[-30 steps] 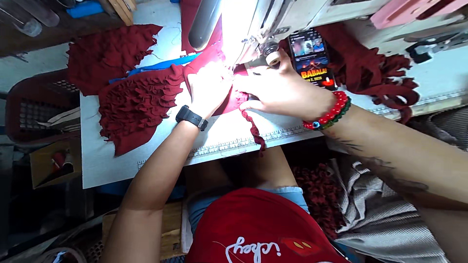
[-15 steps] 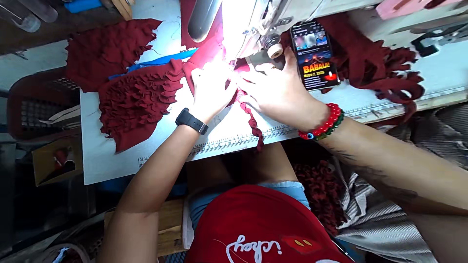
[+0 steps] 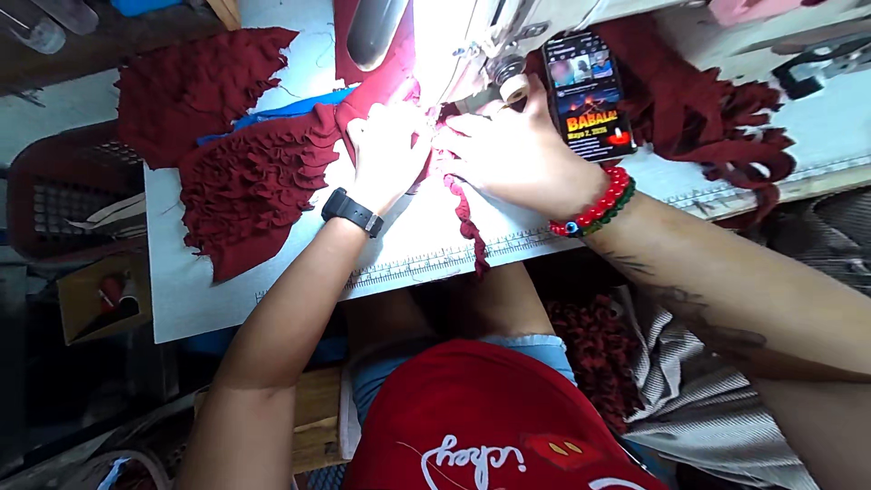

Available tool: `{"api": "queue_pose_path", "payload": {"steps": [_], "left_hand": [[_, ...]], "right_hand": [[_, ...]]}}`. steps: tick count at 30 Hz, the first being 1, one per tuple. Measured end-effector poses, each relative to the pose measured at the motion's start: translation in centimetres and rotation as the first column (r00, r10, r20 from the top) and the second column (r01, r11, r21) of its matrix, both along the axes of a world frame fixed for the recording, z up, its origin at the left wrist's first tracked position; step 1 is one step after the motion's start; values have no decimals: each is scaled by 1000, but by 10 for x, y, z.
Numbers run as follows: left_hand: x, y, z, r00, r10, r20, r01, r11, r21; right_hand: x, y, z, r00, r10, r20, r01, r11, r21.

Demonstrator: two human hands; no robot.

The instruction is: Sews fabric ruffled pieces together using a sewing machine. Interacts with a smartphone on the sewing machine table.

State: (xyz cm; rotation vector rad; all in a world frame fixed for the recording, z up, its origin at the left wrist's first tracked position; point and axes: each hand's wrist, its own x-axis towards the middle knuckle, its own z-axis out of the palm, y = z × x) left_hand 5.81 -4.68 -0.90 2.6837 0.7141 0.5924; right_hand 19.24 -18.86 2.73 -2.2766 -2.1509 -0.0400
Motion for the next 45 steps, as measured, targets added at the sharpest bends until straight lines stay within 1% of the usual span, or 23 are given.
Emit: {"api": "queue_pose_path", "payload": {"steps": [3,5,6,8,11,16,18,20,22,27,30,33,35,38,41,45], "left_hand": [[-4,-8,1,999,0,52,-2,999,36],[-7,-14,2,993,-57,105,51,997,63],[-8,-16,0,990,-86,107,80,995,66],[-9,-16,-4,992,-99,76,95,994,53],[-10,-16,-1,997,-63,37,62,998,23],[-4,-10,-2,999,-36,16,36,999,23],[-2,-8,-2,999,-32,16,31,999,31],[-2,-8,0,1000,-29,7,28,999,27],[-3,-9,1,1000,-22,-8,22,999,26],[-1,-5,0,1000,-19,-10,19,1000,21],[0,0,0,1000,-7,-16,7,1000,17],[-2,-4,0,999,-1,45,-2,998,63],[-6,-10,1,995,-45,90,39,997,67],[-10,-15,-3,993,-95,75,90,994,60],[-9,-14,-3,995,-85,55,81,995,62],[-9,-9,-3,998,-53,44,52,999,13]], "right_hand": [[-1,-3,-2,1000,-14,-26,14,1000,16],[-2,-4,0,998,-30,-52,30,1000,6],[-3,-4,0,998,-29,-52,30,999,14],[-3,-5,-4,999,-27,-41,29,999,43],[-4,-4,-4,999,-39,-20,40,999,31],[4,1,-6,1000,15,7,-15,1000,21],[2,3,-5,999,-32,0,32,999,30],[-1,2,-7,996,-88,-17,90,992,86],[-4,-3,-12,995,-90,-35,94,985,147],[-2,-1,-16,992,-106,-75,116,984,139],[2,1,-21,988,-114,-104,132,974,186],[1,3,-21,981,-150,-125,175,959,223],[-2,1,-19,978,-153,-144,187,947,263],[-6,-2,-26,978,-134,-163,179,934,308],[-6,-2,-29,979,-139,-150,182,925,333],[-5,1,-30,967,-174,-188,227,920,319]]}}
